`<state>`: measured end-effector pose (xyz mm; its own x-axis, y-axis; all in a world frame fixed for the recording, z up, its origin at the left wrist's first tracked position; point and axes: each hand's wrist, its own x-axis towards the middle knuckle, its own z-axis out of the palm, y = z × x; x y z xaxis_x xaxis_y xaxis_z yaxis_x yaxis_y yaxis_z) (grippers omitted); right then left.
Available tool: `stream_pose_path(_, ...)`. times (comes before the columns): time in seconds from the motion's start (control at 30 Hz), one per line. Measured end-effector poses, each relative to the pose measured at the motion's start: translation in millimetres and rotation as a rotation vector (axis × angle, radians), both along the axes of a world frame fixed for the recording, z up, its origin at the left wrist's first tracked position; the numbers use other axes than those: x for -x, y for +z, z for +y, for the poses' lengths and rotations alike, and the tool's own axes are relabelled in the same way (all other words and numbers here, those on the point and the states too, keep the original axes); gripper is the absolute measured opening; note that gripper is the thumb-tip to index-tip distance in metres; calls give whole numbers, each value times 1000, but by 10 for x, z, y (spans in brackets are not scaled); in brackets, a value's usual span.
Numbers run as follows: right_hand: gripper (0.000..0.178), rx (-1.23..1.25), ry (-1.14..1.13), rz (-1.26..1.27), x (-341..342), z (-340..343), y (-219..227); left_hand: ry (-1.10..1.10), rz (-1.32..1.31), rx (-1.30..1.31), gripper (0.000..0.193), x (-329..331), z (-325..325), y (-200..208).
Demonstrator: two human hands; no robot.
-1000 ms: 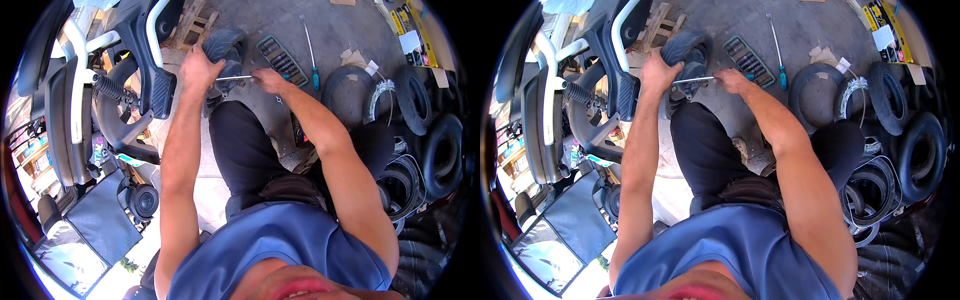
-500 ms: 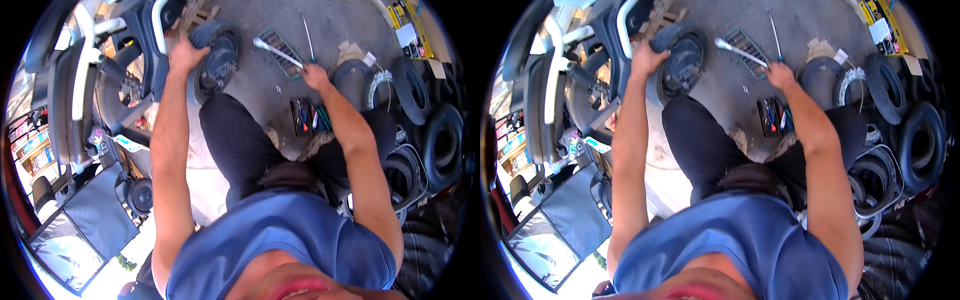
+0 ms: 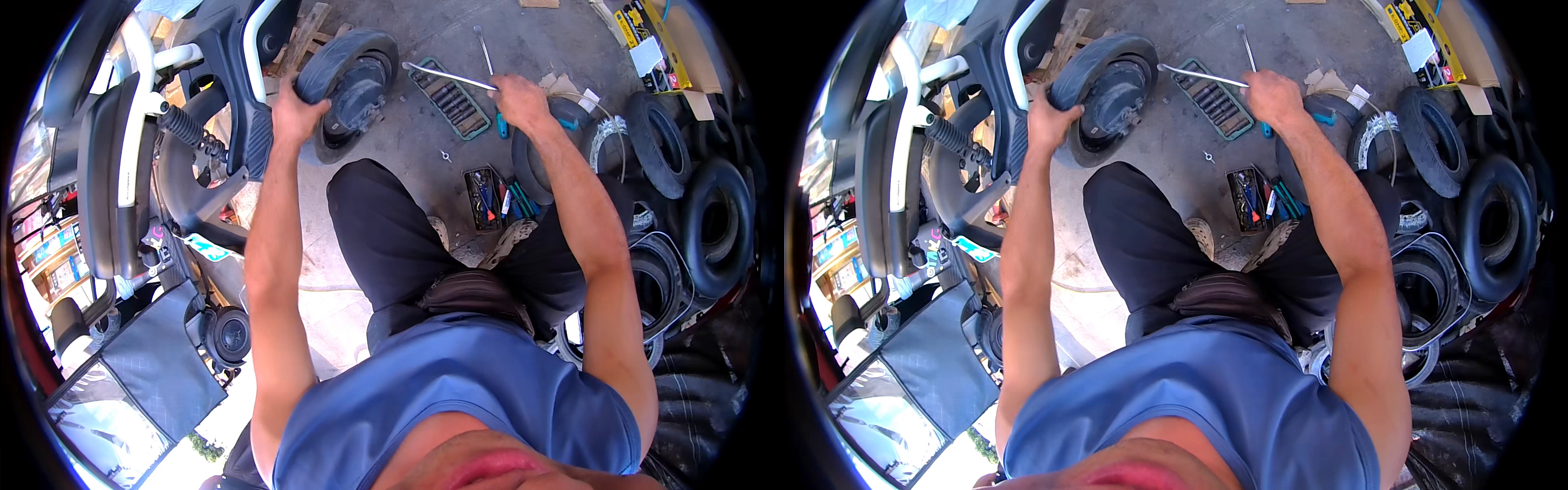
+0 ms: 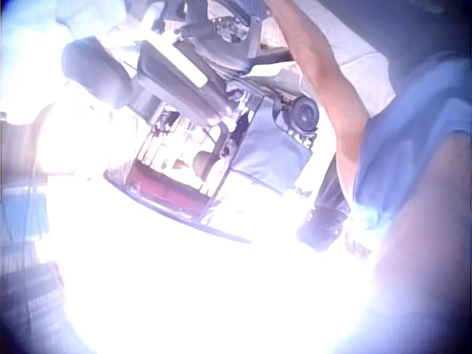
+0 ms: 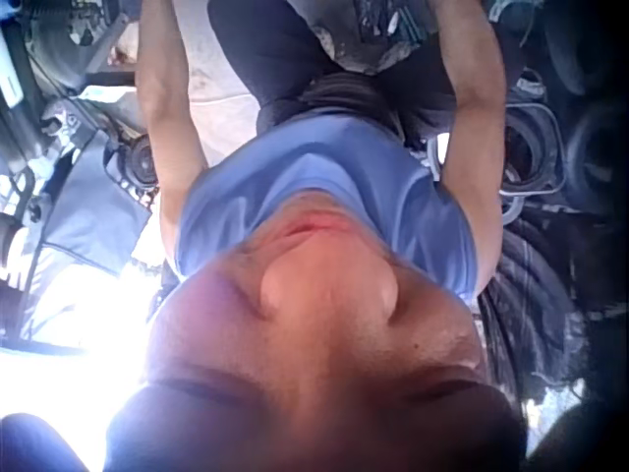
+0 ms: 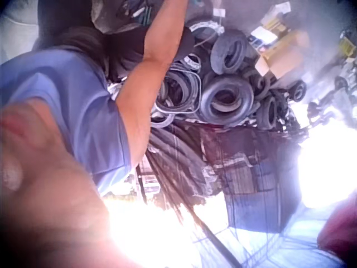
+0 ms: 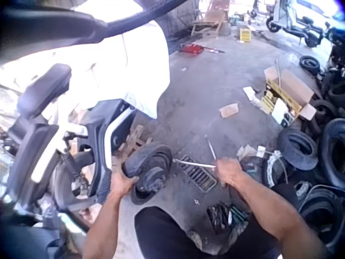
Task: The person uses a power tool on a motorcycle wheel, uses screwdrivers to pry the tire bead off the rim, and removes the tire from the wheel hub.
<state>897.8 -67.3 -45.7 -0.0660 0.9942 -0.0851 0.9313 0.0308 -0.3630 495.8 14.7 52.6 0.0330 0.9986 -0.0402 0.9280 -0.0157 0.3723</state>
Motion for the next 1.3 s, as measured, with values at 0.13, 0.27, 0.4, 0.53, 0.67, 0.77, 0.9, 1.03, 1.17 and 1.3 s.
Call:
stream_pose_path(0.13,23,-105,128,-26,-111,301,-69,97,-68,-50,89,191,-331,-241)
stream_pose_path(0.27,23,-55,259,-127,38,771,228,-26,191,-116,94,-74,-112,-96)
stream_pose_path(0.4,25,-258,494,-262,-10,1637,115,11,186,21,100,-319,361,-134)
stream_pose_path(0.53,27,-132,541,-435,25,2449,-116,19,192,195,98,-220,543,-95)
stream_pose_path(0.67,40,-73,610,-438,155,2661,-17,-16,273,27,95,-96,392,-201)
stream_pose_path(0.77,49,-162,665,-384,222,2834,-220,25,168,114,93,-127,347,-110)
stream_pose_path(0.9,54,-384,755,-357,252,3029,-496,31,132,120,91,-119,282,-104)
stream_pose_path(1.03,50,-498,774,-360,226,3044,-671,48,115,120,90,-120,272,-102)
stream_pose_path(1.17,42,-577,848,-231,444,3035,-1053,30,57,121,88,-54,304,-142)
stream_pose_path(1.3,24,-241,705,-269,802,2641,-1109,29,77,87,88,-2,268,-211)
